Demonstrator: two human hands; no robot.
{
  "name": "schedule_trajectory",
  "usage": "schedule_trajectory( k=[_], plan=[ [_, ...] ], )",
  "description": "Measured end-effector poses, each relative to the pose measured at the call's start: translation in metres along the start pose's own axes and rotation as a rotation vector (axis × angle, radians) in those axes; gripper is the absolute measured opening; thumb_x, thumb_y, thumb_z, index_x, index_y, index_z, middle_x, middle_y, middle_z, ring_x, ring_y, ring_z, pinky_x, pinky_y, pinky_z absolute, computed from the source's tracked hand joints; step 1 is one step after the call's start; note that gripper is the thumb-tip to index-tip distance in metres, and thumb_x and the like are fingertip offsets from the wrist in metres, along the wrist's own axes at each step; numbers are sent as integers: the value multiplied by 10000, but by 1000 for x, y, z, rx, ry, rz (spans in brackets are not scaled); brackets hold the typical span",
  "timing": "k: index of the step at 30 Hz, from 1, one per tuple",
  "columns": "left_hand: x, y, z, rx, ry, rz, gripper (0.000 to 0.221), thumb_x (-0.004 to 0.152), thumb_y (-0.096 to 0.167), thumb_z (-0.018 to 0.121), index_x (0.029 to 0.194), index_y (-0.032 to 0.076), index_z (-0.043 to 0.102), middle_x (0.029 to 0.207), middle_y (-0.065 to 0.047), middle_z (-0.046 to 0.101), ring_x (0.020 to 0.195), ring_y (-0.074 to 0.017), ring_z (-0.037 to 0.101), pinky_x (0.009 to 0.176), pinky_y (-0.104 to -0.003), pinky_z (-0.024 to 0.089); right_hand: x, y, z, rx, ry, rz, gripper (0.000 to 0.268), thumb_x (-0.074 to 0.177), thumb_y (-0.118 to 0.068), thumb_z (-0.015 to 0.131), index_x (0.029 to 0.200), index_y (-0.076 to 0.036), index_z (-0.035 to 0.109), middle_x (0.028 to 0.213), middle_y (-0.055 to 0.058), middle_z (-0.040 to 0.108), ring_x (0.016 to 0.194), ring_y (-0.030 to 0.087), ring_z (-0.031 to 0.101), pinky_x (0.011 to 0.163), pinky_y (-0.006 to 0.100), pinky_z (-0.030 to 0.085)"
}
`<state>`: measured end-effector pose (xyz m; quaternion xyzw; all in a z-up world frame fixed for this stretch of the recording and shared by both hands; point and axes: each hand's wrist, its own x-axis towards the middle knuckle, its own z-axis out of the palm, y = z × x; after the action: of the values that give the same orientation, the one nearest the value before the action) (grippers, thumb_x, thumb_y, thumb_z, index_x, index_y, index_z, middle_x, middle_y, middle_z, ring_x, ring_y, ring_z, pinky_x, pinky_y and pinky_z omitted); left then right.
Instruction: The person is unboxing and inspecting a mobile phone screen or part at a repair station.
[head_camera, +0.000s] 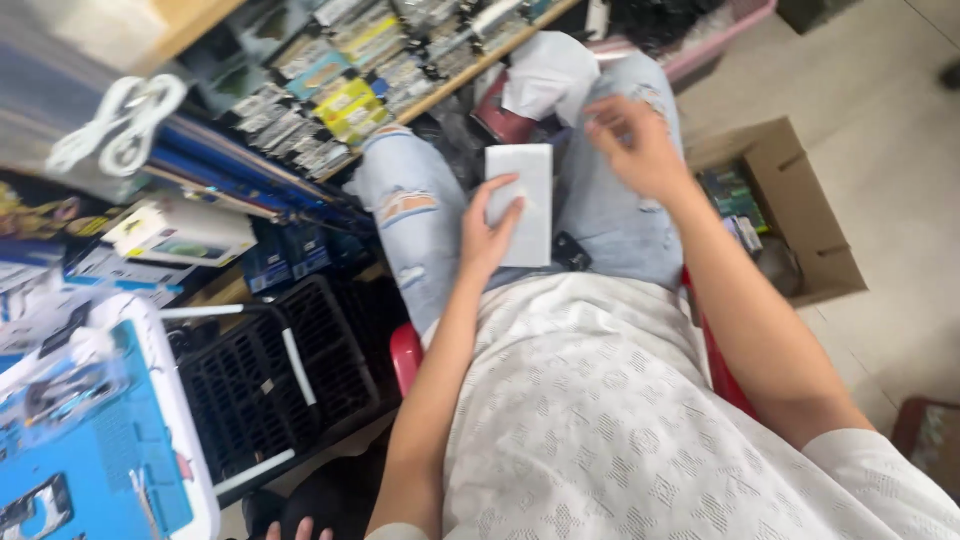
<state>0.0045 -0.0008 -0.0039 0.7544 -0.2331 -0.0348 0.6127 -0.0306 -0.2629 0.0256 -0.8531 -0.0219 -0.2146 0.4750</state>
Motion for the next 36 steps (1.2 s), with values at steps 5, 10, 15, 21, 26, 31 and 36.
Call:
schedule_trajectory(
  k=[5, 10, 15, 21, 26, 31, 36],
  plan=[
    [-2, 0, 1, -103, 12, -53, 427, 935, 208, 780, 1346, 210, 666, 1343, -59, 672, 1324, -201, 569, 1167, -400, 394, -2, -2, 60, 141, -18, 80, 259, 1041, -214, 713, 1261, -77, 705, 937, 181, 708, 895, 326, 705, 750, 450, 584],
    [-2, -1, -1, -131, 5, -48, 408, 971, 235, 758, 1364, 221, 647, 1361, -47, 654, 1343, -217, 562, 1172, -406, 394, -7, -11, 54, 281, -118, 155, 257, 1034, -142, 709, 1275, -60, 682, 917, 155, 712, 849, 209, 671, 718, 388, 575],
    [-6, 17, -6, -176, 12, -83, 332, 1083, 222, 579, 1405, 144, 592, 1436, -161, 588, 1439, -317, 444, 1214, -467, 333, -11, 6, 38, 443, -84, 308, 276, 1067, -144, 659, 1339, -121, 619, 947, 110, 684, 860, 150, 637, 754, 289, 577],
    [-8, 0, 5, -101, -106, -176, 361, 1014, 503, 669, 1078, 157, 754, 952, -28, 750, 985, -128, 681, 893, -348, 550, -14, -9, 39, 461, -101, 338, 208, 1084, -186, 626, 1287, -140, 626, 1004, 125, 706, 875, 165, 675, 794, 321, 597],
    [-8, 6, 4, -77, -113, -123, 371, 1016, 464, 675, 1072, 106, 752, 899, -62, 754, 923, -118, 679, 833, -341, 562, -12, 14, 41, 515, -88, 435, 184, 1133, -288, 505, 1156, -156, 632, 972, 35, 670, 907, 125, 684, 842, 316, 582],
    [-9, 15, 2, -76, -108, -73, 326, 1028, 435, 659, 995, 126, 757, 867, -54, 757, 928, -70, 646, 841, -317, 548, -10, -8, 38, 475, -174, 443, 204, 1138, -305, 505, 1070, -163, 635, 935, -26, 626, 941, 98, 640, 872, 308, 542],
    [-5, 11, 1, -86, -140, -57, 389, 1005, 466, 675, 989, 87, 757, 831, -78, 721, 835, -126, 662, 785, -345, 543, -9, -26, 29, 354, -139, 332, 63, 1077, -186, 678, 1050, -141, 713, 934, 36, 624, 1028, 188, 588, 991, 416, 472]
  ],
)
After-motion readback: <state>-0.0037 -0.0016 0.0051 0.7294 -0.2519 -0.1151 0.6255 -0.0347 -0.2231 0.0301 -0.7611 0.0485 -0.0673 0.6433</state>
